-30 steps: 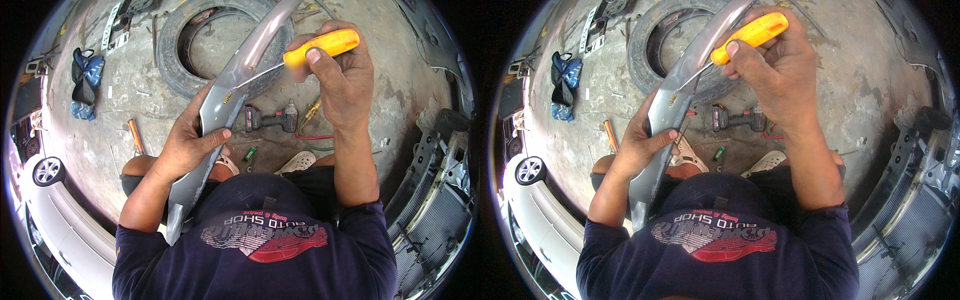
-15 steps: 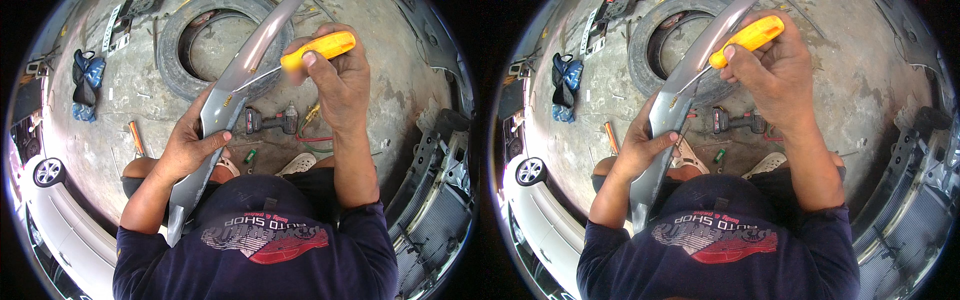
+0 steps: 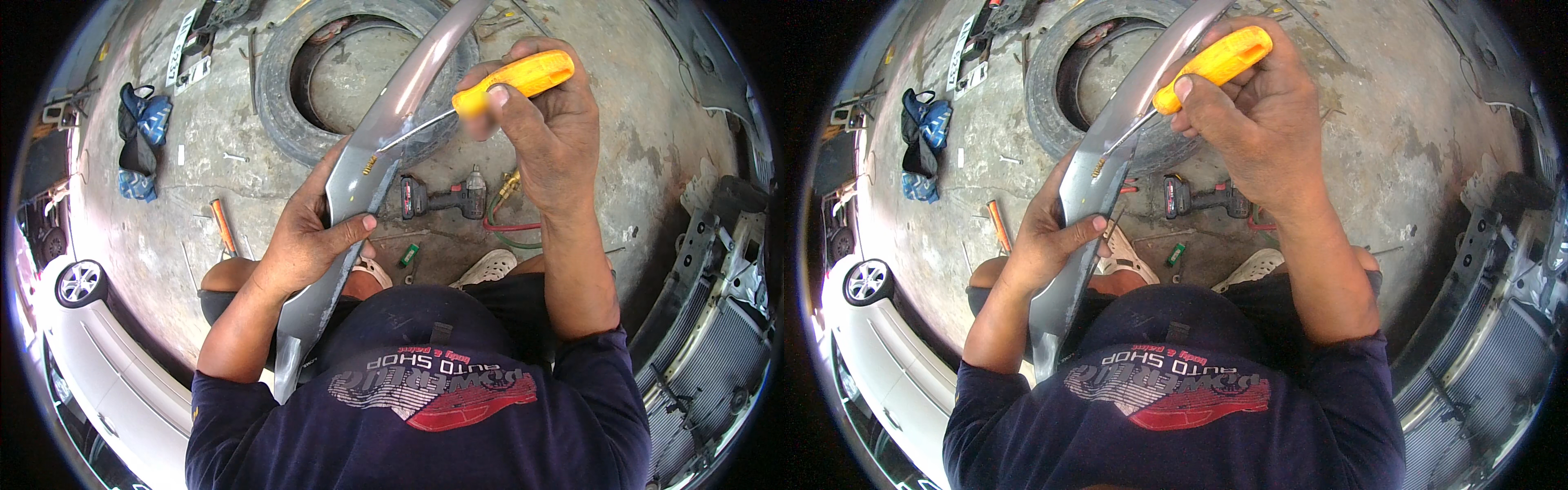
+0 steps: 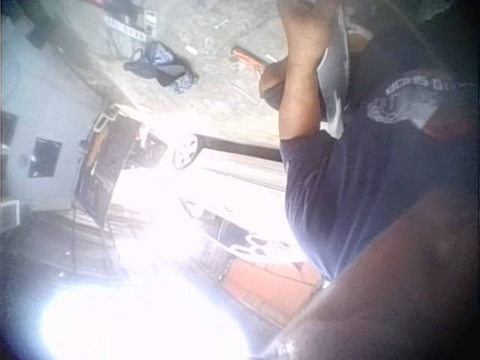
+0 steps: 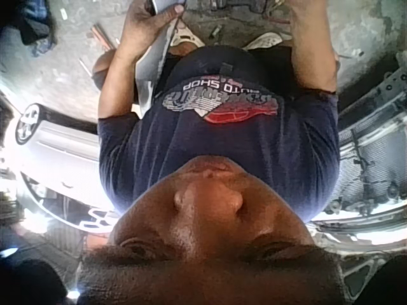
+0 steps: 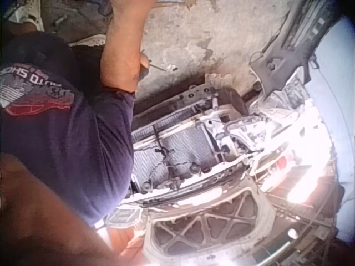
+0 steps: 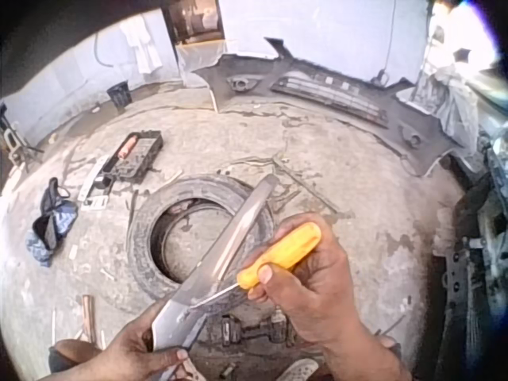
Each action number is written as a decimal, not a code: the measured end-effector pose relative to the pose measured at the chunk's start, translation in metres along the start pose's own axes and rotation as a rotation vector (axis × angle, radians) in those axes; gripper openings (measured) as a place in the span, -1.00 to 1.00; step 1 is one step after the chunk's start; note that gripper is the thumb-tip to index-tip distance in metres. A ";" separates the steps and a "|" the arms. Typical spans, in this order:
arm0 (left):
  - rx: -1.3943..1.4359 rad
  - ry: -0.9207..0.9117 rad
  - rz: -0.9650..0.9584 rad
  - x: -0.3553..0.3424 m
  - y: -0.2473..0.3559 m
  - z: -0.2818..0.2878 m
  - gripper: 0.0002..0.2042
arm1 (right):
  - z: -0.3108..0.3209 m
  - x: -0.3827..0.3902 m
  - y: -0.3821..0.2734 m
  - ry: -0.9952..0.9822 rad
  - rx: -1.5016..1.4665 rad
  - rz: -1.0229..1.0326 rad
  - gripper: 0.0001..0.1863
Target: The person uses a blowtorch to heat a silver automotive trim piece, then uses a screwdriver to pry or scrape the heated section, and subsequently uses a lighter to reignite the torch.
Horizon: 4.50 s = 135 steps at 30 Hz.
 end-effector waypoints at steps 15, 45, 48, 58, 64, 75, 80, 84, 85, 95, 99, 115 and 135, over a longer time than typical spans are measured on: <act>-0.006 -0.001 0.001 -0.001 0.000 0.003 -0.14 | 0.005 -0.006 -0.002 0.006 -0.071 0.056 -0.65; 0.003 0.001 0.005 -0.002 0.001 0.002 -0.13 | 0.005 -0.008 0.000 0.036 -0.036 0.024 -0.66; -0.014 0.009 -0.007 -0.002 0.001 0.003 -0.13 | 0.012 -0.010 0.001 0.026 -0.080 0.058 -0.66; -0.023 0.035 0.020 0.001 0.002 0.002 -0.13 | 0.011 -0.009 0.002 0.034 -0.066 0.031 -0.66; -0.019 0.004 -0.011 0.000 0.002 0.001 -0.13 | 0.010 -0.009 0.003 0.022 -0.070 0.023 -0.66; -0.003 0.028 -0.036 -0.002 -0.001 0.002 -0.12 | 0.009 -0.010 0.005 0.004 0.006 0.029 -0.65; 0.021 0.029 -0.022 -0.002 0.001 0.000 -0.12 | 0.010 -0.010 0.006 0.015 -0.031 0.005 -0.65; 0.016 0.034 -0.006 -0.002 0.004 -0.001 -0.12 | 0.016 -0.011 0.006 0.031 -0.068 0.036 -0.65; 0.015 0.040 0.001 -0.002 0.004 -0.001 -0.12 | 0.016 -0.012 0.006 0.038 -0.074 0.028 -0.65; -0.001 0.030 -0.022 -0.004 0.003 0.000 -0.11 | 0.015 -0.012 0.007 0.044 -0.057 0.001 -0.65; -0.001 0.036 -0.016 -0.003 0.004 -0.001 -0.11 | 0.014 -0.013 0.009 0.034 -0.068 -0.001 -0.65; -0.011 -0.021 -0.001 -0.005 0.001 0.001 -0.11 | 0.014 -0.012 0.010 0.038 -0.044 -0.011 -0.64; 0.002 0.023 -0.017 -0.002 0.003 0.000 -0.13 | 0.015 -0.013 0.007 0.051 -0.071 0.009 -0.65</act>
Point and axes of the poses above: each hand's wrist, its own x-axis away from the middle knuckle, its own z-axis out of the back of the hand, y = z × x, the point moved 5 cm from there along -x, towards the middle knuckle, and after that the axes turned 12 degrees about z, right-handed, at the moved point
